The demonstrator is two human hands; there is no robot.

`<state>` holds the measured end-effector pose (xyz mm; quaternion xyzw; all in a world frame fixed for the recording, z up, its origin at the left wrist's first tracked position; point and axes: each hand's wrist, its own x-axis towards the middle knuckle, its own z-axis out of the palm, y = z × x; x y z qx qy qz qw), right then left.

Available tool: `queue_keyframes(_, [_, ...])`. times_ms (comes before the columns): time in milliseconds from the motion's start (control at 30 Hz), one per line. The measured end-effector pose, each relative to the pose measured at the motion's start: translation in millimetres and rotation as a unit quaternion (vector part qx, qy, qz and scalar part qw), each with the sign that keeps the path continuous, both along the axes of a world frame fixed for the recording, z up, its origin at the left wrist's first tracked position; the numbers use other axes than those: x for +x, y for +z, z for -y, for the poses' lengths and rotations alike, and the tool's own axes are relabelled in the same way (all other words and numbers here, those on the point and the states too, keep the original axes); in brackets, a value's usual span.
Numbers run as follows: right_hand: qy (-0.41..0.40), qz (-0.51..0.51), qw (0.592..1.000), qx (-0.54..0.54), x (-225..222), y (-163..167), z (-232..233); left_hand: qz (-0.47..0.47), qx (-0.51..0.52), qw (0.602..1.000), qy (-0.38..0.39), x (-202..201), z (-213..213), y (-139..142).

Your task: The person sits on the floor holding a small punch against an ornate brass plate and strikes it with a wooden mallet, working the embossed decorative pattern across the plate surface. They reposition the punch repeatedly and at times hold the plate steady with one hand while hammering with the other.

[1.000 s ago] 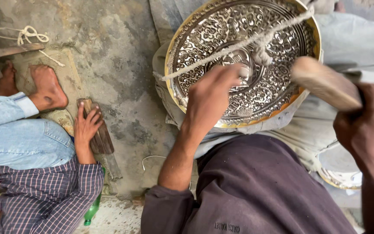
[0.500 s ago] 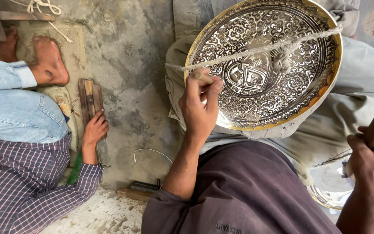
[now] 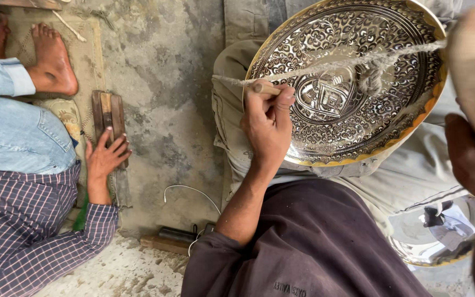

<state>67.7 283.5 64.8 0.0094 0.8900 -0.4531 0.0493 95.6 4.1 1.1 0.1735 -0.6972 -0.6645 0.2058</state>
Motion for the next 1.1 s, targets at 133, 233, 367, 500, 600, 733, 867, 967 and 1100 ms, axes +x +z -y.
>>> queue_keyframes(133, [0.134,-0.107,0.983,0.06,-40.9,42.9,42.2,0.018,-0.039,0.999,0.011,-0.4,0.9,-0.3])
queue_keyframes(233, [0.251,-0.193,0.934,0.163,-63.7,83.6,68.9,0.019,-0.047,0.999,0.007,-0.6,1.3,-2.9])
queue_keyframes(367, [0.323,-0.237,0.882,0.248,-76.2,125.9,108.7,0.016,-0.043,0.999,0.013,-0.2,2.3,-9.3])
queue_keyframes(500, [0.357,-0.31,0.804,0.36,-86.9,141.5,136.4,0.031,-0.047,0.998,0.026,0.0,0.6,-12.2])
queue_keyframes(600, [0.382,-0.355,0.744,0.418,-90.2,143.3,141.4,0.013,-0.066,0.997,0.022,0.9,-0.2,-9.5])
queue_keyframes(733, [0.364,-0.357,0.745,0.431,-93.6,139.0,141.2,0.019,-0.042,0.999,0.016,1.4,1.0,-5.4])
queue_keyframes(867, [0.366,-0.332,0.772,0.399,-95.0,139.3,140.8,0.017,-0.052,0.998,0.014,2.6,1.2,-7.0])
queue_keyframes(967, [0.354,-0.308,0.786,0.403,-93.5,141.1,141.2,0.021,-0.058,0.998,0.018,1.9,0.8,-10.1])
queue_keyframes(1100, [0.376,-0.302,0.781,0.397,-92.0,141.6,138.0,0.009,-0.057,0.998,0.021,0.2,-0.3,-9.6])
